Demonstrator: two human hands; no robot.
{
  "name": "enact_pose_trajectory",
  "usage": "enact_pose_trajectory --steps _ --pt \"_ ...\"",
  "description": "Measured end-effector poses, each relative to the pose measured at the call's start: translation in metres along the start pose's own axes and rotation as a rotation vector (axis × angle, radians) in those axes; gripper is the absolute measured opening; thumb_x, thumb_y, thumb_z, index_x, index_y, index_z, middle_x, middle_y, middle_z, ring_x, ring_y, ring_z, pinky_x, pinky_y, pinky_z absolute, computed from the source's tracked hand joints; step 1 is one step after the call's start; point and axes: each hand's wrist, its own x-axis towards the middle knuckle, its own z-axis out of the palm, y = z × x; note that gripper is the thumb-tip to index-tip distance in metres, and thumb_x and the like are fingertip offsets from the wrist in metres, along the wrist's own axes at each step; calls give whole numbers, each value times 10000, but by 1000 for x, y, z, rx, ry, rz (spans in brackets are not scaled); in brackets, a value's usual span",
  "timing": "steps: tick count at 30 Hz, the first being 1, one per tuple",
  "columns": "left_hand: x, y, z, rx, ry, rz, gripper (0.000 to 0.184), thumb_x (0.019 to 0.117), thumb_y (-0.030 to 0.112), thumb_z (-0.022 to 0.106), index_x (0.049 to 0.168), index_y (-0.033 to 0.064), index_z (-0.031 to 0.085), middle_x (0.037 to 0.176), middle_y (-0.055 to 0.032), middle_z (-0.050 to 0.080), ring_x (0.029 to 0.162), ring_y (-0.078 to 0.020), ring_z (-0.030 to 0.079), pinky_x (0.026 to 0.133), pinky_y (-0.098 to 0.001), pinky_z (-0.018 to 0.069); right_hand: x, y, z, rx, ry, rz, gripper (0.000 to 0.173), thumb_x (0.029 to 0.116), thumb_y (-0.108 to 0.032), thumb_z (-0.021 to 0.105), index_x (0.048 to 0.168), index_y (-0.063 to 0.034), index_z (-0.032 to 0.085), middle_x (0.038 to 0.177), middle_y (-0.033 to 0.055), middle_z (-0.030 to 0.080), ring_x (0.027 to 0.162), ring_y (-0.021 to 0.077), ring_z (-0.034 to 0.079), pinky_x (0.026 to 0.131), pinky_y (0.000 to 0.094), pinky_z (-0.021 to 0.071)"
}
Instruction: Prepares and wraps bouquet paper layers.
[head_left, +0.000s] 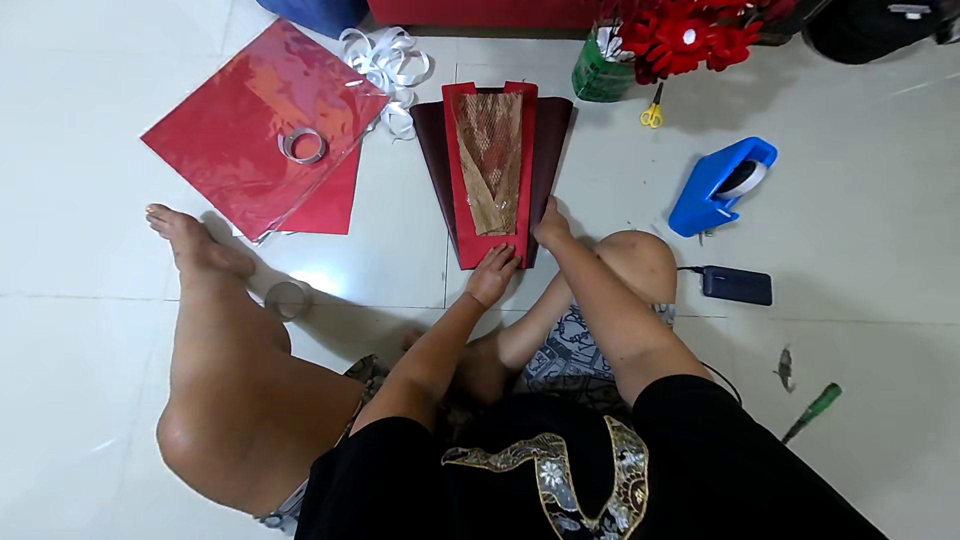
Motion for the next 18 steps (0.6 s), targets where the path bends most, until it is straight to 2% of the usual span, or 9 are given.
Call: enact_pose_trajectory --steps 6,10,18 --pt "0 0 1 -1 28 14 288 1033 85 535 1242 18 722 1357 -221 654 1325 -410 585 1138 -511 451 0 0 2 -7 11 6 1011 906 -17 692 1656 -110 20 1347 304 603 1248 450 617 1031 599 498" --pt "0 0 0 14 27 18 285 1027 64 527 1217 31 738 1353 -225 655 1318 -412 591 1134 -512 455 0 2 3 -7 18 3 992 905 -26 684 1652 -105 35 1311 300 623 1218 448 636 1004 600 516" --pt "-1 -1 2 31 33 21 293 1025 58 524 1224 48 739 1343 -232 658 1308 -414 598 1126 -510 463 0 1 2 -18 8 7 981 924 -35 665 1656 -102 15 1317 297 625 1234 439 632 1022 588 509"
